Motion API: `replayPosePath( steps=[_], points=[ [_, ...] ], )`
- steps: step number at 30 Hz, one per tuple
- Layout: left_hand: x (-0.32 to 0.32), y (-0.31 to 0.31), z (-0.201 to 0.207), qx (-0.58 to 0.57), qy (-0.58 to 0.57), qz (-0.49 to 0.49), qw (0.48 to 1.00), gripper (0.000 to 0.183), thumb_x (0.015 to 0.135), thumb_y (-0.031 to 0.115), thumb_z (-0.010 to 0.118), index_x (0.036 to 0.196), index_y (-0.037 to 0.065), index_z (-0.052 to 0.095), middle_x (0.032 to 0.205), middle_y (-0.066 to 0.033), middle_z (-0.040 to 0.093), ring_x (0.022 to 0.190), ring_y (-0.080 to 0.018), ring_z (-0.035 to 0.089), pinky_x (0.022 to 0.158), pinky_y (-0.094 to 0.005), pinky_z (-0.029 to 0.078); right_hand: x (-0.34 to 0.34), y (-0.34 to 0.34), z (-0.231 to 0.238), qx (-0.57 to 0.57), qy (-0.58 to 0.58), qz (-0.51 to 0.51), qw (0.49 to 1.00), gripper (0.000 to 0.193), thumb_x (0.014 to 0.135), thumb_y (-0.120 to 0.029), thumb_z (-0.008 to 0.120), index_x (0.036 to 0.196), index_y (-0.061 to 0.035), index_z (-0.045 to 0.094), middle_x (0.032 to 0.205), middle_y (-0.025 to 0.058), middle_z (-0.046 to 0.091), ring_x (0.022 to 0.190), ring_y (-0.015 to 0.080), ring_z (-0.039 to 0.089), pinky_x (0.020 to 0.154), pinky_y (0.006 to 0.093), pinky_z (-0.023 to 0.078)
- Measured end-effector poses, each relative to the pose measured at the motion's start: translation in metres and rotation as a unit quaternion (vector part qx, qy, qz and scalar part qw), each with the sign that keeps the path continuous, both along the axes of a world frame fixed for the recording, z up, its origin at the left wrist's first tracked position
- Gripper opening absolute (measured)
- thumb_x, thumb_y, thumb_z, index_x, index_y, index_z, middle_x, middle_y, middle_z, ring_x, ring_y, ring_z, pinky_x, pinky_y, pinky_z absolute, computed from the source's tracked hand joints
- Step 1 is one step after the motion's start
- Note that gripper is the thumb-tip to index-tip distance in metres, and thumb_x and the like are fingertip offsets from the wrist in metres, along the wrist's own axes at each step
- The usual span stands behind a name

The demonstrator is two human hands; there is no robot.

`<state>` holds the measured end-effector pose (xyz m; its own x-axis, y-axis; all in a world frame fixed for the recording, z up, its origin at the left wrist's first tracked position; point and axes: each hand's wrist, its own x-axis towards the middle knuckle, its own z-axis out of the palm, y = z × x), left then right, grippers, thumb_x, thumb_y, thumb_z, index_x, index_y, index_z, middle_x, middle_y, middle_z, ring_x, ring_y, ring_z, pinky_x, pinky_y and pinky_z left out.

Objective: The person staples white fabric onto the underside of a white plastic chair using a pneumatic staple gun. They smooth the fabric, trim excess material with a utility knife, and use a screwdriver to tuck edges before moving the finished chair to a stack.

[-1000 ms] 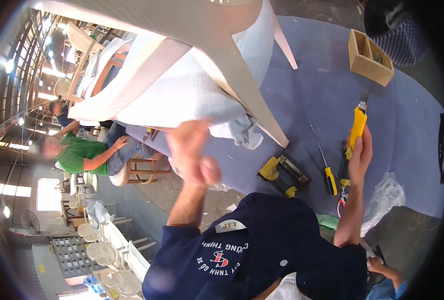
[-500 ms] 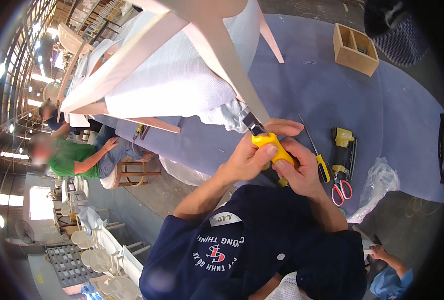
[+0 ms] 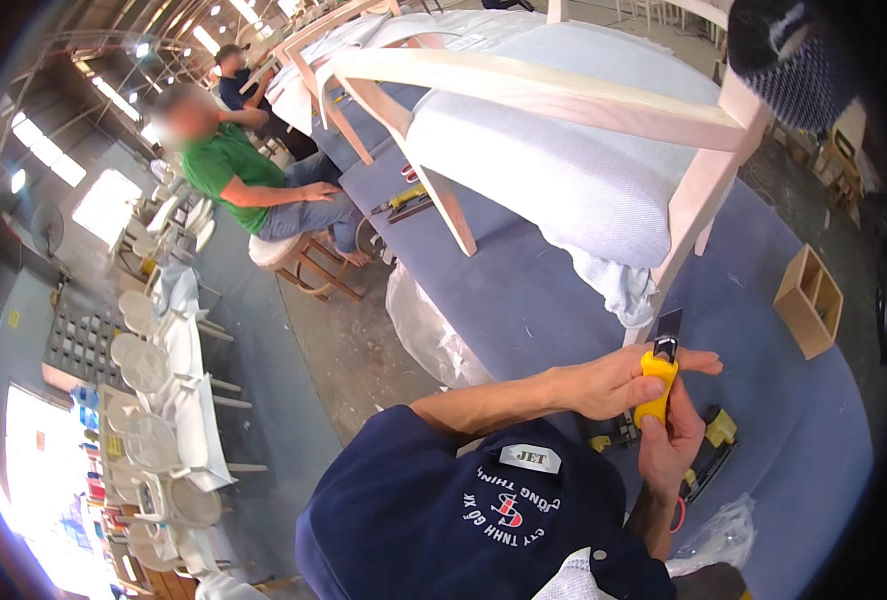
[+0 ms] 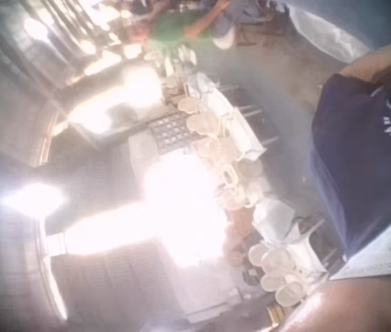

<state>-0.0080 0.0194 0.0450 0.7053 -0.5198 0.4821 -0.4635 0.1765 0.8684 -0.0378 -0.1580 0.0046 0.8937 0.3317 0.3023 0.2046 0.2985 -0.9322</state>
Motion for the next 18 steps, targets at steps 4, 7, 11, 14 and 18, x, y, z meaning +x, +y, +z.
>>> replayPosePath(
  steps=[4, 7, 11, 14, 18],
  points=[
    [-0.008, -0.001, -0.003, -0.030, -0.047, 0.025, 0.998, 0.079, 0.101, 0.063, 0.033, 0.150, 0.001, 0.036, 0.156, -0.0228, 0.035, 0.141, -0.0390, 0.040, 0.115, -0.0469, 0.031, -0.009, 0.000, 0.011, 0.021, 0.017, 0.011, 1.000, 0.053, 0.088, 0.000, 0.064, 0.138, 0.0048, 0.047, 0.122, 0.0152, 0.063, 0.095, 0.0129, 0.060, 0.085, 0.0249, 0.046],
    [-0.016, -0.007, -0.009, -0.098, -0.030, 0.049, 0.994, 0.073, 0.103, 0.057, 0.039, 0.152, 0.002, 0.034, 0.158, -0.0218, 0.030, 0.140, -0.0371, 0.041, 0.113, -0.0459, 0.035, -0.009, -0.005, 0.007, 0.044, -0.001, 0.044, 0.998, 0.052, 0.088, 0.003, 0.062, 0.137, 0.0042, 0.046, 0.122, 0.0181, 0.062, 0.096, 0.0166, 0.063, 0.085, 0.0269, 0.049],
    [-0.022, 0.007, 0.001, -0.115, 0.065, 0.003, 0.991, 0.069, 0.103, 0.050, 0.045, 0.153, 0.004, 0.031, 0.158, -0.0208, 0.031, 0.142, -0.0317, 0.039, 0.109, -0.0415, 0.040, -0.015, 0.006, 0.024, 0.033, -0.018, 0.025, 0.999, 0.048, 0.088, 0.006, 0.060, 0.134, 0.0042, 0.047, 0.120, 0.0197, 0.062, 0.094, 0.0204, 0.065, 0.083, 0.0297, 0.052],
    [-0.022, 0.014, -0.002, -0.132, 0.089, -0.019, 0.987, 0.068, 0.104, 0.047, 0.046, 0.154, 0.004, 0.030, 0.158, -0.0201, 0.031, 0.140, -0.0289, 0.042, 0.107, -0.0386, 0.042, -0.014, 0.008, 0.019, -0.013, -0.052, 0.020, 0.998, 0.056, 0.088, 0.007, 0.058, 0.142, 0.0056, 0.040, 0.117, 0.0196, 0.063, 0.092, 0.0206, 0.065, 0.080, 0.0304, 0.053],
    [-0.024, 0.011, -0.012, -0.117, 0.067, -0.048, 0.990, 0.068, 0.104, 0.045, 0.046, 0.155, 0.004, 0.027, 0.159, -0.0194, 0.030, 0.137, -0.0274, 0.045, 0.106, -0.0361, 0.043, -0.015, 0.002, 0.019, -0.039, -0.045, 0.028, 0.998, 0.071, 0.089, 0.003, 0.056, 0.152, 0.0053, 0.026, 0.113, 0.0170, 0.064, 0.091, 0.0188, 0.064, 0.081, 0.0299, 0.052]
  ],
)
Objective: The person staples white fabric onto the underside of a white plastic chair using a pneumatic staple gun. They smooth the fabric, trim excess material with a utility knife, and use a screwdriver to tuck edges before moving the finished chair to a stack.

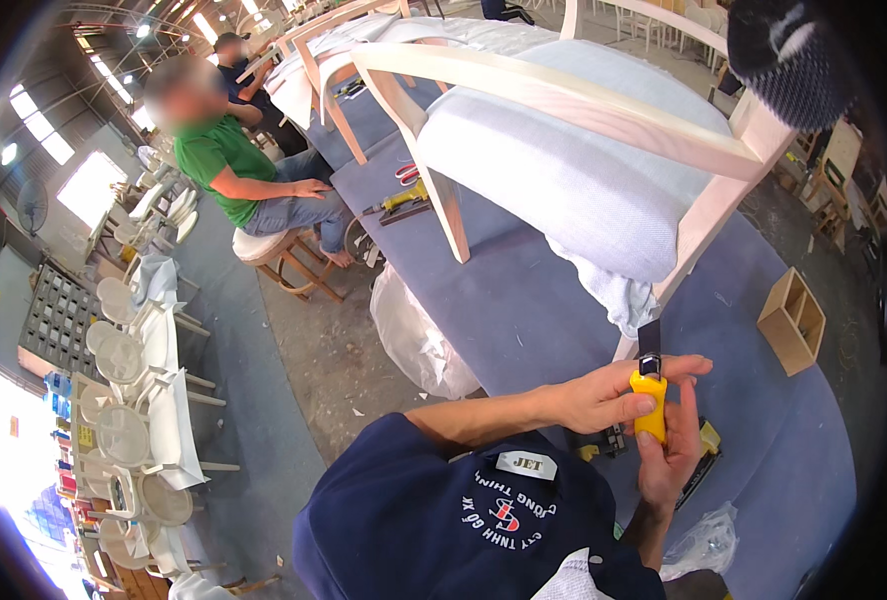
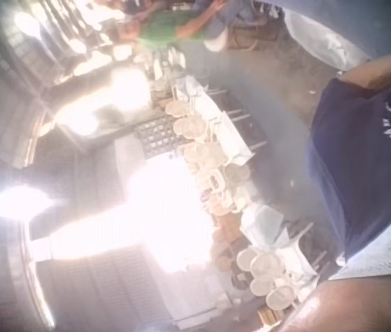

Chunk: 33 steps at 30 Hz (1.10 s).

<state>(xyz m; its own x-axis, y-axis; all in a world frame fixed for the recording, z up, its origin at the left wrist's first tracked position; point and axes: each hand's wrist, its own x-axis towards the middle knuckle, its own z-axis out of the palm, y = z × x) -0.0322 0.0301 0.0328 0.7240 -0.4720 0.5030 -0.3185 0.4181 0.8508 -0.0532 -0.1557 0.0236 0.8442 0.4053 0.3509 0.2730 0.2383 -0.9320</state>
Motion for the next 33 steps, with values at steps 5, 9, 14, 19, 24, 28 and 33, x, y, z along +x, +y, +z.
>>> replayPosePath(
  steps=[5, 9, 14, 19, 24, 28, 33],
  points=[
    [-0.008, 0.001, 0.006, -0.024, 0.052, -0.052, 0.997, 0.073, 0.103, 0.047, 0.048, 0.158, 0.006, 0.022, 0.159, -0.0186, 0.031, 0.135, -0.0271, 0.047, 0.104, -0.0351, 0.045, 0.002, -0.011, 0.011, 0.012, -0.012, 0.067, 0.998, 0.078, 0.088, 0.006, 0.056, 0.157, 0.0012, 0.020, 0.126, 0.0242, 0.061, 0.093, 0.0223, 0.067, 0.077, 0.0315, 0.055],
    [-0.001, 0.009, 0.008, -0.071, 0.108, -0.043, 0.991, 0.072, 0.102, 0.046, 0.052, 0.157, 0.007, 0.026, 0.157, -0.0200, 0.034, 0.131, -0.0262, 0.051, 0.106, -0.0388, 0.044, -0.006, -0.010, 0.025, 0.119, -0.029, 0.038, 0.992, 0.088, 0.090, -0.015, 0.067, 0.159, -0.0030, 0.014, 0.134, 0.0292, 0.057, 0.096, 0.0250, 0.067, 0.073, 0.0327, 0.057],
    [0.003, -0.016, 0.014, -0.142, 0.126, -0.116, 0.975, 0.072, 0.100, 0.047, 0.054, 0.155, 0.006, 0.034, 0.158, -0.0206, 0.031, 0.134, -0.0280, 0.048, 0.111, -0.0413, 0.038, -0.012, -0.017, 0.019, 0.233, -0.127, -0.028, 0.964, 0.068, 0.096, -0.047, 0.061, 0.150, -0.0159, 0.035, 0.129, 0.0166, 0.061, 0.099, 0.0302, 0.061, 0.081, 0.0407, 0.052],
    [0.009, -0.044, 0.021, -0.102, 0.054, -0.148, 0.982, 0.062, 0.103, 0.042, 0.051, 0.151, 0.004, 0.039, 0.163, -0.0200, 0.020, 0.150, -0.0303, 0.024, 0.119, -0.0456, 0.023, 0.025, 0.001, 0.052, 0.109, -0.379, -0.124, 0.911, 0.039, 0.102, -0.048, 0.051, 0.133, -0.0233, 0.052, 0.096, 0.0004, 0.062, 0.083, 0.0213, 0.045, 0.080, 0.0384, 0.046],
    [0.022, -0.004, 0.033, 0.284, -0.096, 0.029, 0.953, 0.038, 0.093, 0.018, 0.064, 0.128, 0.003, 0.062, 0.140, -0.0206, 0.055, 0.127, -0.0339, 0.056, 0.101, -0.0425, 0.048, 0.046, -0.006, 0.087, 0.190, -0.356, -0.130, 0.906, 0.025, 0.102, -0.045, 0.053, 0.105, -0.0198, 0.053, 0.086, -0.0043, 0.058, 0.079, 0.0161, 0.046, 0.073, 0.0333, 0.042],
    [0.047, 0.057, 0.044, 0.310, -0.312, 0.243, 0.865, 0.040, 0.079, 0.010, 0.072, 0.118, 0.001, 0.069, 0.109, -0.0133, 0.071, 0.103, -0.0320, 0.067, 0.086, -0.0430, 0.055, 0.064, 0.001, 0.095, 0.359, -0.265, -0.056, 0.893, 0.030, 0.097, -0.034, 0.062, 0.087, -0.0065, 0.059, 0.071, 0.0040, 0.061, 0.057, 0.0164, 0.050, 0.056, 0.0313, 0.044],
    [0.077, 0.082, 0.099, 0.477, -0.403, 0.433, 0.650, 0.077, 0.070, 0.028, 0.082, 0.138, 0.006, 0.055, 0.135, -0.0151, 0.058, 0.119, -0.0390, 0.057, 0.103, -0.0528, 0.042, 0.095, 0.020, 0.106, 0.302, -0.277, 0.019, 0.912, 0.030, 0.090, -0.028, 0.068, 0.084, 0.0008, 0.071, 0.056, 0.0043, 0.055, 0.045, 0.0156, 0.046, 0.045, 0.0284, 0.037]
  ],
)
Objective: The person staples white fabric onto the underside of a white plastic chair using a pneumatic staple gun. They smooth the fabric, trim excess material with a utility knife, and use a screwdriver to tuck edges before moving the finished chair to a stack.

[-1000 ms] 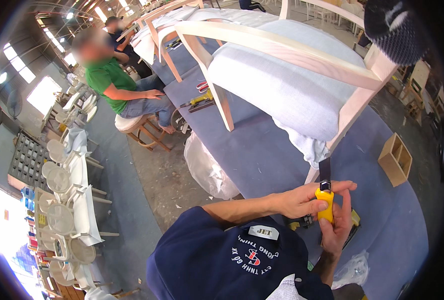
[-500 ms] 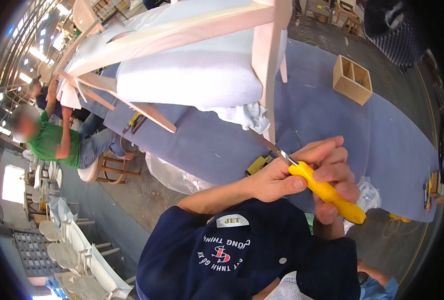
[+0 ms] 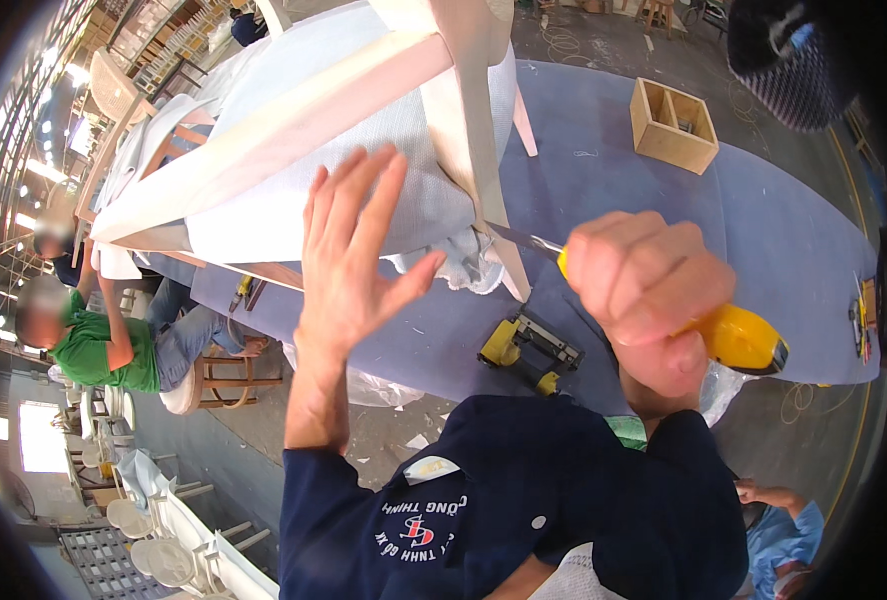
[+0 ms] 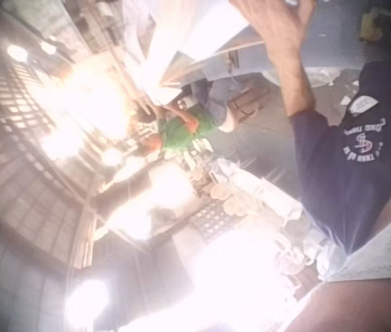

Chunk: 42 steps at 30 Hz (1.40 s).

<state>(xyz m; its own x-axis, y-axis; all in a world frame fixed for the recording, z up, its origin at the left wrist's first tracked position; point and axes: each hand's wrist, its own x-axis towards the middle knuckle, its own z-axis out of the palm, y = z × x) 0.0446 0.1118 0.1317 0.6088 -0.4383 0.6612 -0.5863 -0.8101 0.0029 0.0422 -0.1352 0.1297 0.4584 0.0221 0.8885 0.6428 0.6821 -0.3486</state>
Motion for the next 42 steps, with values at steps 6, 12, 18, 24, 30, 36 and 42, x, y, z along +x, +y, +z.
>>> replayPosePath(
  steps=[6, 12, 18, 24, 30, 36, 42],
  points=[
    [0.040, -0.007, 0.012, 0.075, 0.079, 0.082, 0.991, 0.096, 0.068, 0.044, 0.083, 0.149, 0.010, 0.044, 0.152, -0.0146, 0.044, 0.142, -0.0378, 0.037, 0.115, -0.0587, 0.028, 0.037, 0.012, -0.001, -0.010, -0.052, 0.024, 0.998, 0.020, 0.081, -0.014, 0.066, 0.086, 0.0049, 0.072, 0.057, 0.0066, 0.058, 0.043, 0.0152, 0.046, 0.044, 0.0276, 0.036],
    [0.048, -0.009, 0.007, 0.071, 0.088, 0.088, 0.990, 0.092, 0.065, 0.044, 0.083, 0.145, 0.012, 0.050, 0.151, -0.0118, 0.045, 0.137, -0.0354, 0.043, 0.110, -0.0518, 0.036, 0.049, 0.016, 0.002, -0.120, -0.073, -0.017, 0.990, 0.040, 0.099, -0.041, 0.060, 0.087, -0.0029, 0.061, 0.056, 0.0011, 0.049, 0.042, 0.0135, 0.042, 0.042, 0.0283, 0.033],
    [0.048, -0.007, 0.007, 0.078, 0.058, 0.084, 0.992, 0.089, 0.065, 0.044, 0.082, 0.143, 0.013, 0.052, 0.144, -0.0136, 0.052, 0.122, -0.0366, 0.055, 0.101, -0.0490, 0.045, 0.059, 0.019, 0.004, -0.143, -0.074, -0.006, 0.987, 0.034, 0.095, -0.034, 0.061, 0.088, -0.0016, 0.064, 0.055, 0.0019, 0.049, 0.043, 0.0140, 0.043, 0.042, 0.0281, 0.033],
    [0.050, -0.003, 0.001, 0.064, 0.056, 0.068, 0.994, 0.090, 0.065, 0.042, 0.082, 0.145, 0.015, 0.050, 0.129, -0.0140, 0.059, 0.108, -0.0374, 0.061, 0.092, -0.0487, 0.049, 0.061, 0.025, 0.004, -0.140, -0.064, 0.008, 0.988, 0.025, 0.092, -0.023, 0.063, 0.091, 0.0015, 0.069, 0.055, 0.0041, 0.052, 0.045, 0.0154, 0.046, 0.043, 0.0287, 0.035],
    [0.047, -0.003, 0.002, 0.052, 0.080, 0.069, 0.993, 0.090, 0.066, 0.045, 0.081, 0.146, 0.016, 0.049, 0.122, -0.0147, 0.060, 0.112, -0.0382, 0.057, 0.095, -0.0513, 0.045, 0.067, 0.031, 0.002, -0.146, -0.054, 0.003, 0.988, 0.031, 0.095, -0.029, 0.062, 0.092, 0.0014, 0.067, 0.056, 0.0044, 0.052, 0.045, 0.0146, 0.043, 0.043, 0.0291, 0.033],
    [0.049, -0.008, 0.002, 0.062, 0.103, 0.079, 0.990, 0.087, 0.068, 0.046, 0.080, 0.144, 0.015, 0.050, 0.124, -0.0155, 0.060, 0.114, -0.0386, 0.056, 0.095, -0.0512, 0.044, 0.075, 0.033, -0.017, -0.103, -0.009, 0.005, 0.995, 0.037, 0.096, -0.036, 0.062, 0.090, 0.0009, 0.066, 0.059, 0.0047, 0.054, 0.046, 0.0140, 0.043, 0.044, 0.0298, 0.033],
    [0.053, -0.006, 0.009, 0.053, 0.083, 0.047, 0.994, 0.075, 0.071, 0.041, 0.080, 0.137, 0.012, 0.057, 0.126, -0.0159, 0.060, 0.116, -0.0382, 0.056, 0.096, -0.0492, 0.045, 0.084, 0.031, -0.018, -0.132, -0.065, 0.036, 0.989, 0.040, 0.100, -0.046, 0.057, 0.091, -0.0073, 0.055, 0.064, -0.0004, 0.046, 0.052, 0.0122, 0.045, 0.050, 0.0296, 0.037]
  ],
)
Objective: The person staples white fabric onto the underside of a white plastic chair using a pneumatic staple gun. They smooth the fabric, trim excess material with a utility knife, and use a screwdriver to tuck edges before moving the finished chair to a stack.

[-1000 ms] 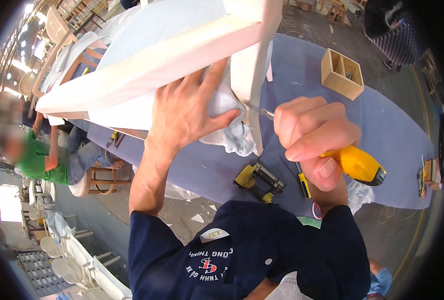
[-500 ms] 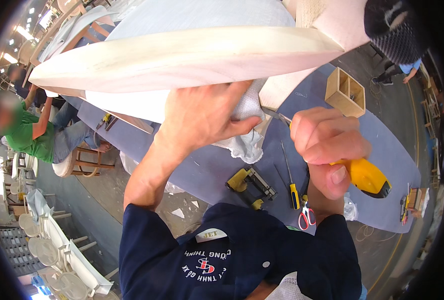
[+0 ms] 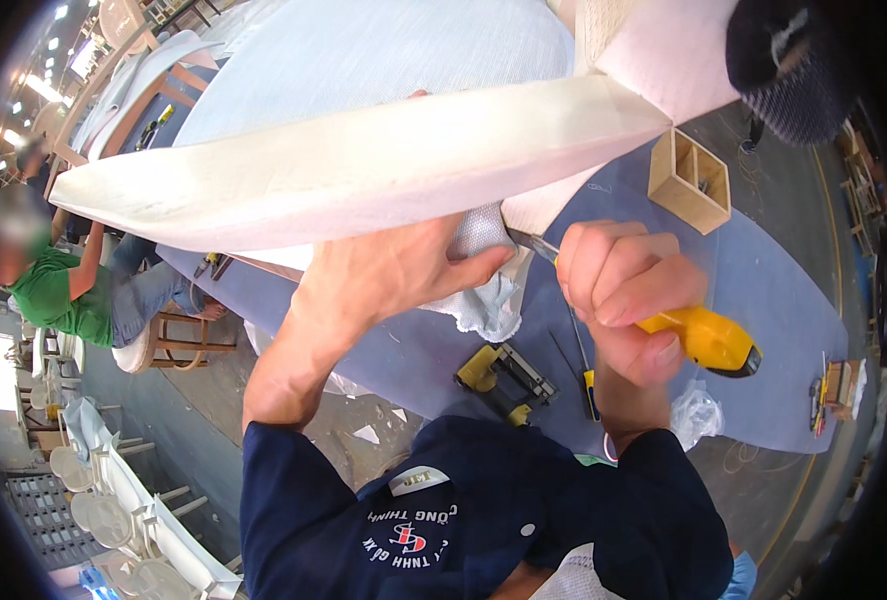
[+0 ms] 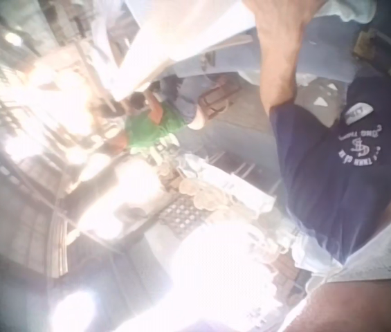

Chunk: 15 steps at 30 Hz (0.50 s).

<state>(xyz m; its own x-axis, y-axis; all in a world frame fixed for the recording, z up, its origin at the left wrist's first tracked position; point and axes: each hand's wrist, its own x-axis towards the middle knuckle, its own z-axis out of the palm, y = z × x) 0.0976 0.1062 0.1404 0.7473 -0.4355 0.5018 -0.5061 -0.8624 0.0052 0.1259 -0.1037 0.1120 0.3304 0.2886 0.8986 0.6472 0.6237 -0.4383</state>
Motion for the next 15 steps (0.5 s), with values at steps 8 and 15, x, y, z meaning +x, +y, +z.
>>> replayPosePath(
  steps=[8, 15],
  points=[
    [0.005, 0.001, -0.006, -0.003, 0.070, 0.005, 0.997, 0.080, 0.074, 0.051, 0.075, 0.141, 0.014, 0.053, 0.155, -0.0177, 0.038, 0.140, -0.0445, 0.035, 0.114, -0.0650, 0.024, 0.000, 0.013, -0.022, 0.128, -0.010, -0.011, 0.992, 0.038, 0.100, -0.043, 0.055, 0.090, -0.0069, 0.050, 0.062, -0.0007, 0.045, 0.048, 0.0114, 0.042, 0.048, 0.0292, 0.034],
    [0.004, -0.006, 0.004, 0.038, -0.048, 0.003, 0.998, 0.067, 0.075, 0.043, 0.074, 0.132, 0.010, 0.060, 0.129, -0.0188, 0.057, 0.114, -0.0407, 0.057, 0.096, -0.0501, 0.046, 0.007, 0.015, -0.022, 0.142, 0.003, 0.017, 0.990, 0.036, 0.099, -0.039, 0.054, 0.095, -0.0033, 0.053, 0.058, -0.0001, 0.042, 0.047, 0.0120, 0.039, 0.047, 0.0292, 0.032]
  ],
)
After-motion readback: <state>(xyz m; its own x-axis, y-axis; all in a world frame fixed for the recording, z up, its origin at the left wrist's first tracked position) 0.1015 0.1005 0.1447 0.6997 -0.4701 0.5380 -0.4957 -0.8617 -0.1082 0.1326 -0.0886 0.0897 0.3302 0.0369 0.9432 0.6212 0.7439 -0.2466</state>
